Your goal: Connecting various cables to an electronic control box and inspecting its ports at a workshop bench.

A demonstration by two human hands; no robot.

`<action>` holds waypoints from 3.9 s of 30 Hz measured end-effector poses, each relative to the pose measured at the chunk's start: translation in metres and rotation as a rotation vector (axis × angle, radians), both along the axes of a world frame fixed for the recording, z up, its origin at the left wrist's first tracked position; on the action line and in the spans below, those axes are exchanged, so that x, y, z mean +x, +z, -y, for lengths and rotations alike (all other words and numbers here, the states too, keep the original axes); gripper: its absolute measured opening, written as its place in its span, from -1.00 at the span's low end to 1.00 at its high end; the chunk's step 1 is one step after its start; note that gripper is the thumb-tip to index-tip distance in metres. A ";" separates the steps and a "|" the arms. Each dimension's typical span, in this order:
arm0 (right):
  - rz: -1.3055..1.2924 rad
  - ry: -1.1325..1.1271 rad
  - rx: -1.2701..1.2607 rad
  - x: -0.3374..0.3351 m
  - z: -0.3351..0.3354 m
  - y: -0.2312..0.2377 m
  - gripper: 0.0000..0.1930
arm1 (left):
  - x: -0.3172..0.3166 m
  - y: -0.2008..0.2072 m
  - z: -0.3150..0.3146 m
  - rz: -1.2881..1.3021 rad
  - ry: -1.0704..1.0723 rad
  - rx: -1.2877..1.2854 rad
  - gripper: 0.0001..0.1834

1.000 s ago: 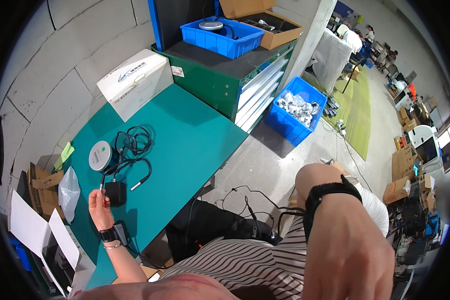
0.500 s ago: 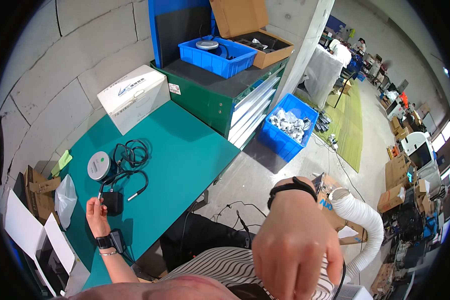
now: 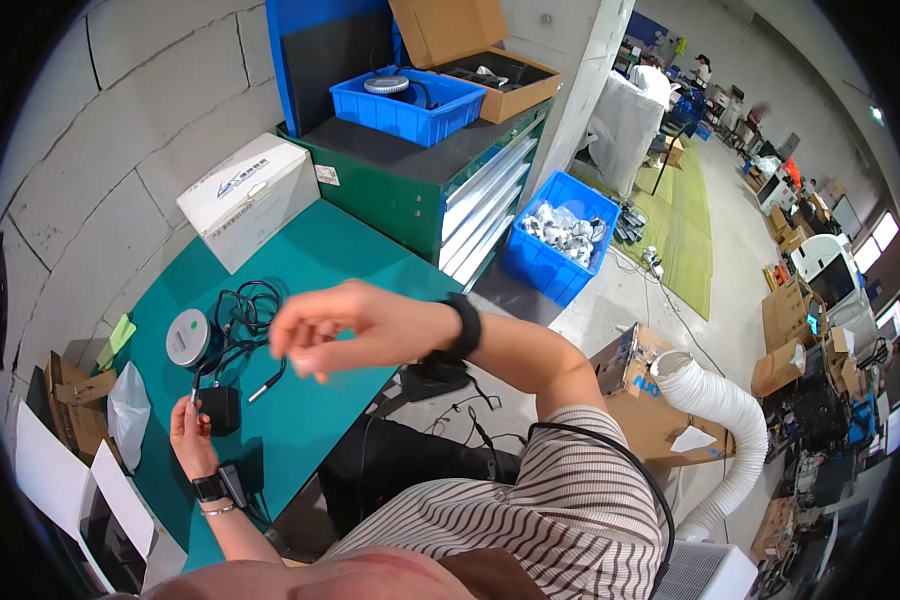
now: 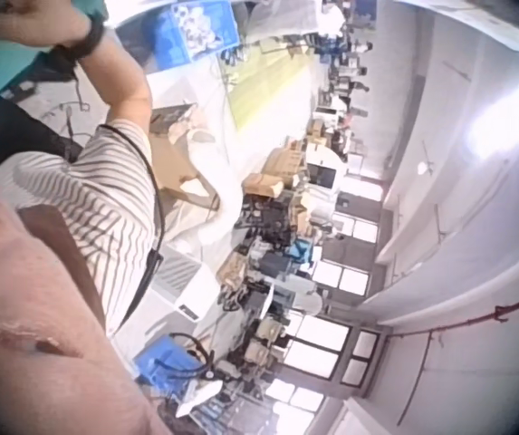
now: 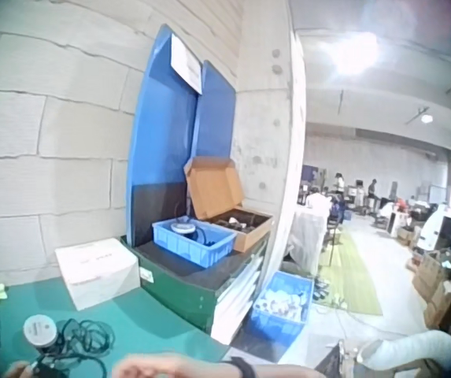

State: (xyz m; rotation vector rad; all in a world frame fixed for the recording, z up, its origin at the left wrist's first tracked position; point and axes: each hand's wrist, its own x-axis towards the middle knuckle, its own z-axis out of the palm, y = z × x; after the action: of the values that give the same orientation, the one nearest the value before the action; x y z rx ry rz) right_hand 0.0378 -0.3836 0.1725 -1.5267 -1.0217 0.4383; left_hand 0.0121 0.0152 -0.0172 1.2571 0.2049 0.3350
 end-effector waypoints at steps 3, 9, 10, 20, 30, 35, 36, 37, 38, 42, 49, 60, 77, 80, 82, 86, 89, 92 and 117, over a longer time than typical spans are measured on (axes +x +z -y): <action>0.299 -0.064 -0.181 0.030 -0.049 -0.031 -0.53 | 0.000 0.000 -0.001 -0.027 -0.017 0.008 -0.80; 0.795 -0.178 -0.113 0.066 -0.128 -0.093 -0.43 | -0.002 0.004 0.004 0.000 -0.061 0.020 -0.81; 0.795 -0.185 -0.104 0.069 -0.135 -0.097 -0.42 | -0.003 0.005 0.006 0.002 -0.060 0.018 -0.82; 0.588 -0.013 -0.313 0.085 -0.157 -0.105 -0.67 | -0.006 0.011 0.013 -0.020 -0.162 0.123 -0.86; 0.553 -0.032 -0.209 0.089 -0.174 -0.109 -0.80 | -0.008 0.014 0.022 -0.043 -0.171 0.054 -0.80; 0.507 -0.137 -0.067 0.089 -0.164 -0.118 -0.76 | -0.007 0.015 0.021 0.040 -0.122 0.086 -0.79; 0.496 -0.160 -0.058 0.093 -0.160 -0.121 -0.76 | -0.007 0.015 0.021 0.030 -0.118 0.102 -0.79; 0.394 -0.161 -0.057 0.098 -0.154 -0.123 -0.77 | -0.007 0.015 0.020 0.027 -0.119 0.115 -0.78; 0.400 -0.154 0.011 0.104 -0.151 -0.124 -0.78 | -0.007 0.014 0.020 0.028 -0.116 0.128 -0.78; 0.316 -0.118 0.081 0.118 -0.139 -0.126 -0.83 | -0.008 0.018 0.021 -0.054 -0.128 0.212 -0.77; 0.279 -0.090 0.003 0.117 -0.126 -0.132 -0.82 | -0.005 0.024 0.020 -0.103 0.122 0.236 -0.80; 0.257 -0.219 -0.073 0.129 -0.132 -0.137 -0.84 | -0.007 0.017 0.001 -0.105 0.271 0.343 -0.77; 0.269 -0.518 -0.106 0.133 -0.135 -0.159 -0.77 | -0.012 0.016 0.010 -0.104 0.033 0.977 -0.24; 0.198 -0.528 -0.053 0.142 -0.134 -0.170 -0.73 | -0.012 0.018 0.011 -0.164 -0.003 0.793 -0.30; 0.133 -0.526 -0.034 0.145 -0.133 -0.175 -0.70 | -0.012 0.018 0.011 -0.172 0.005 0.736 -0.33; 0.060 -0.536 0.005 0.150 -0.133 -0.181 -0.70 | -0.017 0.026 0.003 -0.135 0.176 0.445 -0.45; 0.051 -0.518 0.022 0.153 -0.133 -0.182 -0.68 | -0.042 0.039 -0.008 0.092 0.367 0.137 -0.49; 0.050 -0.489 0.016 0.155 -0.132 -0.186 -0.68 | -0.084 0.052 -0.020 0.076 0.592 -0.121 -0.50; 0.053 -0.445 0.056 0.172 -0.130 -0.199 -0.63 | -0.147 0.027 -0.051 0.064 0.925 -0.184 -0.71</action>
State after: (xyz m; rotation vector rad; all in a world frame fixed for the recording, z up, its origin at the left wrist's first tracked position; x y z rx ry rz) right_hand 0.2094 -0.2539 -0.0263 -1.6639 -0.6976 0.0557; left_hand -0.1353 0.0662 0.0094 0.9008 0.7476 1.1196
